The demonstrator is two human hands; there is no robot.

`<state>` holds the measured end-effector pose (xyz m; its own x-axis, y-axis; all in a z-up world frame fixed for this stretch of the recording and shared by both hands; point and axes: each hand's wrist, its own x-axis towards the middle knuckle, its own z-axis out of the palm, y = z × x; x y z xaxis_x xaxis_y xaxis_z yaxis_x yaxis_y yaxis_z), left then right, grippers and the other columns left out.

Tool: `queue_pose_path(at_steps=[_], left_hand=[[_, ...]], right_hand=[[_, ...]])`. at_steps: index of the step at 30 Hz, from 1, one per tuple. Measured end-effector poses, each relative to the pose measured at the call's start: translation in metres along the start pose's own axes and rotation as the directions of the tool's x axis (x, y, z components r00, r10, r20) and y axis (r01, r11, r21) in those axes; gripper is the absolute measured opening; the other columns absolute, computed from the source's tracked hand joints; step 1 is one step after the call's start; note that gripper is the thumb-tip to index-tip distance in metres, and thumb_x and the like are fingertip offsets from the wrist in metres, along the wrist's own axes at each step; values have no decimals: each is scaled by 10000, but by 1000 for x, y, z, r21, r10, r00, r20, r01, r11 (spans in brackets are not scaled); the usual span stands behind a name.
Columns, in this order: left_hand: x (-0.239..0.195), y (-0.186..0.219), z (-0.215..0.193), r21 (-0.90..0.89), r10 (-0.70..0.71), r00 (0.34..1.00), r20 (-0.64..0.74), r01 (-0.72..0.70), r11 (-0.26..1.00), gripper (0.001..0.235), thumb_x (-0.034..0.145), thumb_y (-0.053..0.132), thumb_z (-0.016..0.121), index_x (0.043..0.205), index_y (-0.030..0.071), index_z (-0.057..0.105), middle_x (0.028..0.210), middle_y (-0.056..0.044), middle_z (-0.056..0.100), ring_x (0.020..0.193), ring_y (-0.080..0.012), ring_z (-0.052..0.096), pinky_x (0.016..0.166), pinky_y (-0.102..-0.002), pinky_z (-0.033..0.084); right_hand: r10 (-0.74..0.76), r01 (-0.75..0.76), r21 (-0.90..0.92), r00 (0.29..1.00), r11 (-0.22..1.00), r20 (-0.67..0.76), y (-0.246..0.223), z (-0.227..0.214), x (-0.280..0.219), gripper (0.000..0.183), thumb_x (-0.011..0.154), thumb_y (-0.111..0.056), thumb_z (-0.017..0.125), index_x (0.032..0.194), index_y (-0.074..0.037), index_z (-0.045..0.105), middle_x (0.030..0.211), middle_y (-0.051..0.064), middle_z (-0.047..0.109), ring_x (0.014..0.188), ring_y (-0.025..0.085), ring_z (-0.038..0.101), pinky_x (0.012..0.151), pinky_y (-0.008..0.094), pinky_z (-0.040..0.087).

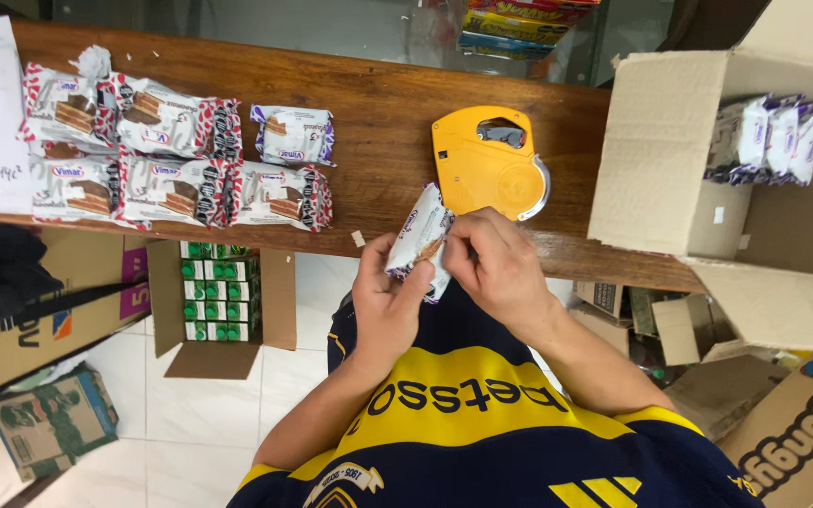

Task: The person labels individual snack cake packages using a price gun and then places them into a cardboard box.

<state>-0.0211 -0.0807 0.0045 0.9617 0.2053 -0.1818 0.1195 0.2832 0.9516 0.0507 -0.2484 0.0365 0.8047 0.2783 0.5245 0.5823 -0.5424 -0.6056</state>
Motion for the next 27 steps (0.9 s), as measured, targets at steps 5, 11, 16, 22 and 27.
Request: queue_pose_path(at_steps=[5,11,16,22,27], left_hand=[[-8,-13,15,-80,-4,997,-78,-2,997,469,1010,195,788,1352,-46,577,1127,-176,712,1046,-191,706,900,-359,630],[-5,-4,11,-173,-2,985,-171,-28,984,423,1018,203,761,1331,-30,599,1129,-187,743,1041,-197,731,916,-362,635],[10,7,-25,-210,32,978,-204,-76,975,397,1012,206,768,1308,-8,614,1093,-169,741,1001,-195,746,897,-351,641],[31,38,-107,-229,71,977,-200,-117,966,381,1002,202,765,1282,-10,618,1083,-166,770,1023,-193,754,886,-354,640],[53,62,-191,-290,91,970,-225,-155,944,429,985,178,762,1328,-18,595,1102,-166,753,991,-187,760,814,-333,655]], right_hand=[[108,-111,230,994,967,24,13,-23,2,103,1044,-14,681,953,-57,704,796,96,645,683,288,683,664,364,598],[151,-167,400,986,901,73,7,-26,15,107,1047,4,674,965,-34,731,796,77,720,668,245,706,667,328,611],[83,-105,365,994,925,76,-8,-6,49,50,1016,-22,761,997,-56,792,862,54,783,722,239,753,724,320,620],[-65,41,270,994,962,82,-24,58,124,79,1003,-57,824,1081,-71,832,992,105,828,881,319,804,810,390,633],[-291,249,239,943,939,164,-50,151,224,51,1092,-27,773,1080,-63,807,1024,108,810,928,343,788,851,429,627]])
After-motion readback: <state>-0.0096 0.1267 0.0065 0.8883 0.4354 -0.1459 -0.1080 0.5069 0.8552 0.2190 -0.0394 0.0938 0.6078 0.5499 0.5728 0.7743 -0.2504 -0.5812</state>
